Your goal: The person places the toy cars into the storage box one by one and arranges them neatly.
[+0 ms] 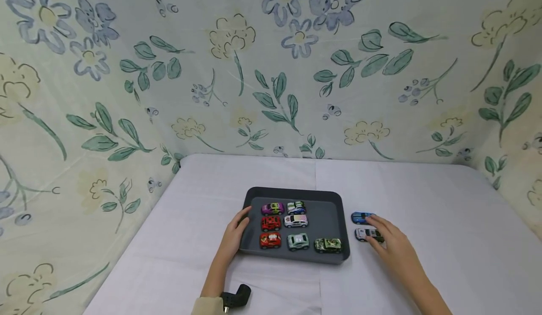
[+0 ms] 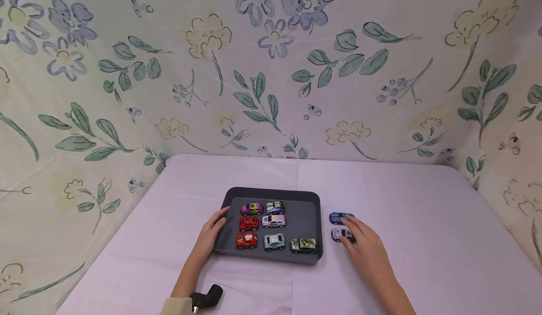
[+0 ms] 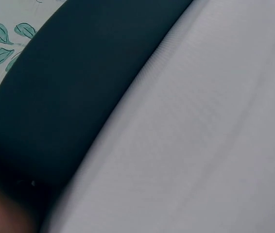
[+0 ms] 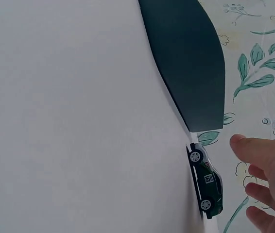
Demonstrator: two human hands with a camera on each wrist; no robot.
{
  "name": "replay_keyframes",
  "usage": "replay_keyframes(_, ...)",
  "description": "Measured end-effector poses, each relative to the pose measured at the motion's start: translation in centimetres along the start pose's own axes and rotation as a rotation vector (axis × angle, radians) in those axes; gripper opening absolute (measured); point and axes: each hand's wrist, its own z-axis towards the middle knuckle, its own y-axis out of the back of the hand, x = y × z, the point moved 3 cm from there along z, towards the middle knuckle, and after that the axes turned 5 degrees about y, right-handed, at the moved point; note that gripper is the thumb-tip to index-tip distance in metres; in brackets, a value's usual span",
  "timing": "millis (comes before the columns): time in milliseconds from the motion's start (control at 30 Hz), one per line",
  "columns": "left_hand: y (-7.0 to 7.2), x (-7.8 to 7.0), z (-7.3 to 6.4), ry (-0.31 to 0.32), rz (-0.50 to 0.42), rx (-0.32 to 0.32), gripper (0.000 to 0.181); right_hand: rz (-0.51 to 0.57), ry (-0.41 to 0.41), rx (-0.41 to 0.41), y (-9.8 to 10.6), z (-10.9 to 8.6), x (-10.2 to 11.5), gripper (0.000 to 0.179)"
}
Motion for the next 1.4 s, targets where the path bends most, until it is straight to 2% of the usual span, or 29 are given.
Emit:
replay_keyframes(200, -0.2, 0.0, 0.0, 0.000, 0.000, 0.006, 0.039, 0.080, -0.110, 0.209, -1.2, -0.7, -1.5, 0.051)
replay_keyframes(300, -0.3, 0.0, 0.1, 0.007, -0.007, 0.001, 0.038, 0.090, -0.116, 0.241, -1.8, -1.0, -1.9, 0.046)
replay_keyframes(467, -0.3, 0.1, 0.2, -0.006, 0.000, -0.009, 0.038, 0.064, -0.067, 0.168, -2.3, -1.3, -2.1, 0.033)
replay_keyframes(733, -0.2, -0.3, 0.3, -0.006, 0.001, -0.010, 0.038, 0.012, -0.030, 0.033, -2.3, -1.1, -2.4, 0.028)
replay_keyframes(1033, -0.3, -0.6, 0.7, -0.023, -0.003, -0.010, 0.038, -0.040, 0.043, -0.104, -1.6, -0.9, -2.3, 0.032)
replay_keyframes(1233, -0.1, -0.4, 0.1, 0.006, -0.009, 0.005, 0.038, -0.014, 0.132, -0.188, -0.2, -0.2, -0.6, 0.040)
replay_keyframes(1400, 0.1, -1.9, -1.2, 0.024, -0.029, 0.023, 0.039, 0.022, 0.197, -0.252, 0.6, 1.0, 1.5, 0.045)
